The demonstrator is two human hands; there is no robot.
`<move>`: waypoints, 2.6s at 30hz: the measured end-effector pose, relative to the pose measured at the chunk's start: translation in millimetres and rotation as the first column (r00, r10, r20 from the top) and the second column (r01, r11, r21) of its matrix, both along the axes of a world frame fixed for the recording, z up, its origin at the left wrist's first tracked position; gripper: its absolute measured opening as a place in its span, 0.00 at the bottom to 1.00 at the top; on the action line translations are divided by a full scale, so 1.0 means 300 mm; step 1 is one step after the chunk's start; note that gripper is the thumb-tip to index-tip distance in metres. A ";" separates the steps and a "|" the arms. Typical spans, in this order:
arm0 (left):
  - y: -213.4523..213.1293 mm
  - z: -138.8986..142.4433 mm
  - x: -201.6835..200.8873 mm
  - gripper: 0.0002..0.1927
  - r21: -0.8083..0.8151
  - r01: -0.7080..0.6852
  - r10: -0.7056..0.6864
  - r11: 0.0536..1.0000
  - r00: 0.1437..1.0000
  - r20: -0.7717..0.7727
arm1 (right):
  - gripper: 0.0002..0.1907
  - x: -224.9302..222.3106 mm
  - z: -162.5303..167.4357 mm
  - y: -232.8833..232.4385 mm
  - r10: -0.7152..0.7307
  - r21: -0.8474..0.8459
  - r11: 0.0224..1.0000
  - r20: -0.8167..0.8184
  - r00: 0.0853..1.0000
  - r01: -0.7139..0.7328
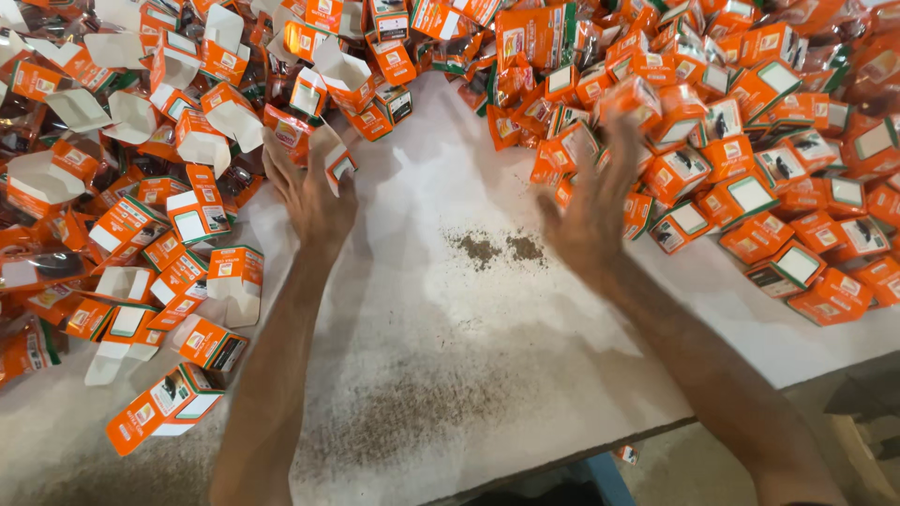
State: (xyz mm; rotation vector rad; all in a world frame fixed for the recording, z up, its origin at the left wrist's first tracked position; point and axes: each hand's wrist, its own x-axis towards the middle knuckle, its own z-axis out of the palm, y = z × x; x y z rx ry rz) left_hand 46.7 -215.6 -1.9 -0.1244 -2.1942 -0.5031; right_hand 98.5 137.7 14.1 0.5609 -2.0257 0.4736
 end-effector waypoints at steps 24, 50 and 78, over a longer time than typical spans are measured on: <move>-0.040 0.005 -0.033 0.22 -0.357 -0.084 0.195 0.930 0.938 0.288 | 0.28 0.120 -0.084 -0.175 0.588 -0.378 0.807 0.590 0.554 -0.454; 0.299 0.018 0.430 0.24 -0.262 0.533 -0.549 0.805 0.835 0.012 | 0.25 0.129 -0.090 -0.174 0.563 -0.351 0.825 0.580 0.589 -0.443; 0.357 -0.085 0.291 0.12 0.645 0.138 -0.501 0.752 0.756 0.422 | 0.37 0.138 -0.131 -0.175 0.688 -0.520 0.723 0.594 0.417 -0.455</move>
